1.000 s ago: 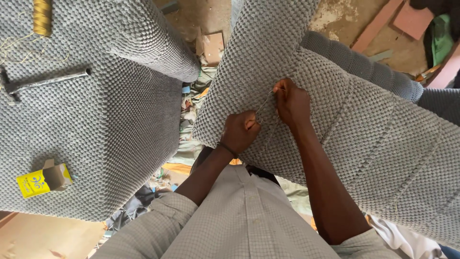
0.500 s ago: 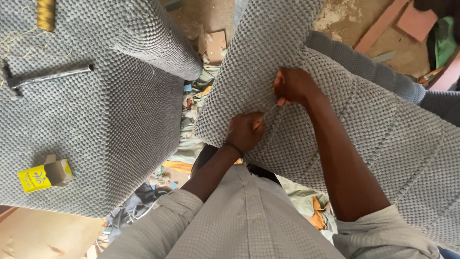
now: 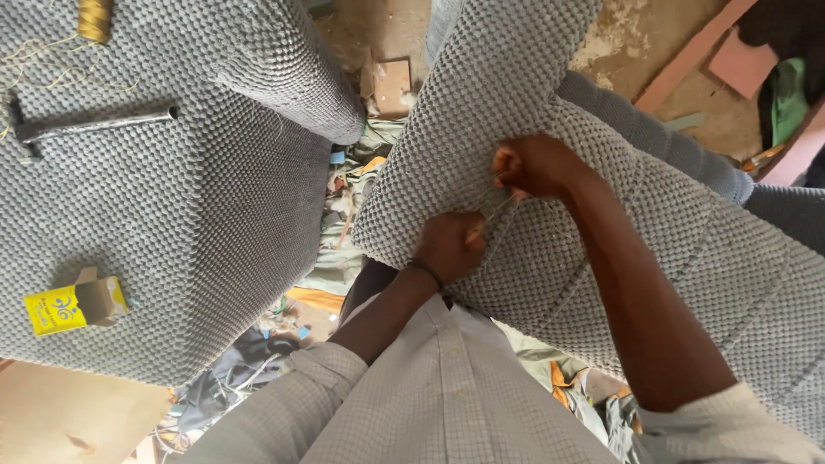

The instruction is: Hand-sewing and tufting fabric onto a furniture frame using a needle and thread.

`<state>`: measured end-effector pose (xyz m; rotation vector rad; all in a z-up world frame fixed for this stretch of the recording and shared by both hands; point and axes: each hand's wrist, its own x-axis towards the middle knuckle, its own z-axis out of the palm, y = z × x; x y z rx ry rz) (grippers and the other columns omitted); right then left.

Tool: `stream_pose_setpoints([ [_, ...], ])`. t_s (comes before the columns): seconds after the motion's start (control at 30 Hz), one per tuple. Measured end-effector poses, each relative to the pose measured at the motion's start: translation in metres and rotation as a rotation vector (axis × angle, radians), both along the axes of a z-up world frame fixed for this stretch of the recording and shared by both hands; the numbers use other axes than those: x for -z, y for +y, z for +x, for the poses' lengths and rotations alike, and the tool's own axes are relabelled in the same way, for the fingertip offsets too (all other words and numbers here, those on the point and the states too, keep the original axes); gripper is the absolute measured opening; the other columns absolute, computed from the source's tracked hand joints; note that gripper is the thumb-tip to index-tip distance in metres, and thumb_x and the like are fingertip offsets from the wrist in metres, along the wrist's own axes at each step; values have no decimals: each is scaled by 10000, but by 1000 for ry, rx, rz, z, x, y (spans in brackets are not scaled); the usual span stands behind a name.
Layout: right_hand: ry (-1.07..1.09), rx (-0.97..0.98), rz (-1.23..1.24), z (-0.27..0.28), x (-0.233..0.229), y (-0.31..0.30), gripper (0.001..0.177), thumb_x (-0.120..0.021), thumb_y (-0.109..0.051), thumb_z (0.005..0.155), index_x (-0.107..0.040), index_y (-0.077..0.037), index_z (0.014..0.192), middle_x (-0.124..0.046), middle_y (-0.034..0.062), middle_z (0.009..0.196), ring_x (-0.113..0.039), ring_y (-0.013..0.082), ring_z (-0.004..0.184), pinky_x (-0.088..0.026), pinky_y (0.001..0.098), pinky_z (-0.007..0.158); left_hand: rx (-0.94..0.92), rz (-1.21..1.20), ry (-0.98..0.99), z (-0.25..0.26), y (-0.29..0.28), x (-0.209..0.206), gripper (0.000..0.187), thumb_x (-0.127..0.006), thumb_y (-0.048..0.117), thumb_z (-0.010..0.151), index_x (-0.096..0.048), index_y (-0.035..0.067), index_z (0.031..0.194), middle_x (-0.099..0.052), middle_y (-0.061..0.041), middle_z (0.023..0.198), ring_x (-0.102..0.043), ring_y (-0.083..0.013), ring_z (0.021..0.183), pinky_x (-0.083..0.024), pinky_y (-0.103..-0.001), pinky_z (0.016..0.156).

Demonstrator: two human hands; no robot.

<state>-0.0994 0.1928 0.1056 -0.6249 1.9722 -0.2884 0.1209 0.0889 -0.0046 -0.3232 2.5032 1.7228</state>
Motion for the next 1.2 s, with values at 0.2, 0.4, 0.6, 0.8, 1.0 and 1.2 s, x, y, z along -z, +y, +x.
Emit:
stream_pose_setpoints([
  [0.2,455,-79,-150,4,29,25,176,-757,-264,1120,-811,-98,1131,-858,182,906,-833,497,899,-628,627,846,203,-79,411,32,37,-46,350,-793,419,1045,-787,70,1057,-718,-230,1402,-686,-508,1394,-607,-580,1086],
  [0.4,452,-18,-270,29,64,28,283,-687,-310,1149,-770,-74,1018,-793,173,770,-788,475,804,-606,608,772,-146,-372,372,11,-17,0,473,-356,407,1210,-718,106,1164,-661,-89,1176,-739,-361,1114,-658,-479,849],
  [0.6,618,335,-439,67,59,42,373,-828,-299,1132,-719,-159,1460,-773,141,1241,-767,460,1158,-624,672,920,-37,-458,260,-9,-14,7,257,-697,262,1076,-681,127,1295,-686,-98,1141,-768,-401,1098,-667,-527,850],
  [0.8,709,640,-501,122,65,63,240,-547,-157,1155,-720,-196,1318,-655,105,1206,-729,472,1053,-635,664,792,-10,-161,349,17,6,-34,272,-535,393,1199,-700,177,1192,-711,-90,990,-789,-420,952,-628,-531,715],
  [1.0,554,553,-469,167,70,73,306,-681,-92,1092,-748,-167,1380,-738,123,1182,-791,443,1000,-638,607,741,110,-11,214,53,-8,-56,67,-800,241,1075,-802,203,1020,-741,-63,891,-789,-379,836,-649,-484,700],
  [1.2,655,436,-417,165,67,40,551,-863,-331,1073,-657,-79,1518,-672,154,1244,-791,448,1068,-658,616,741,-181,-277,189,26,-34,-17,120,-863,235,1001,-754,206,1042,-737,-25,886,-800,-297,826,-651,-473,684],
])
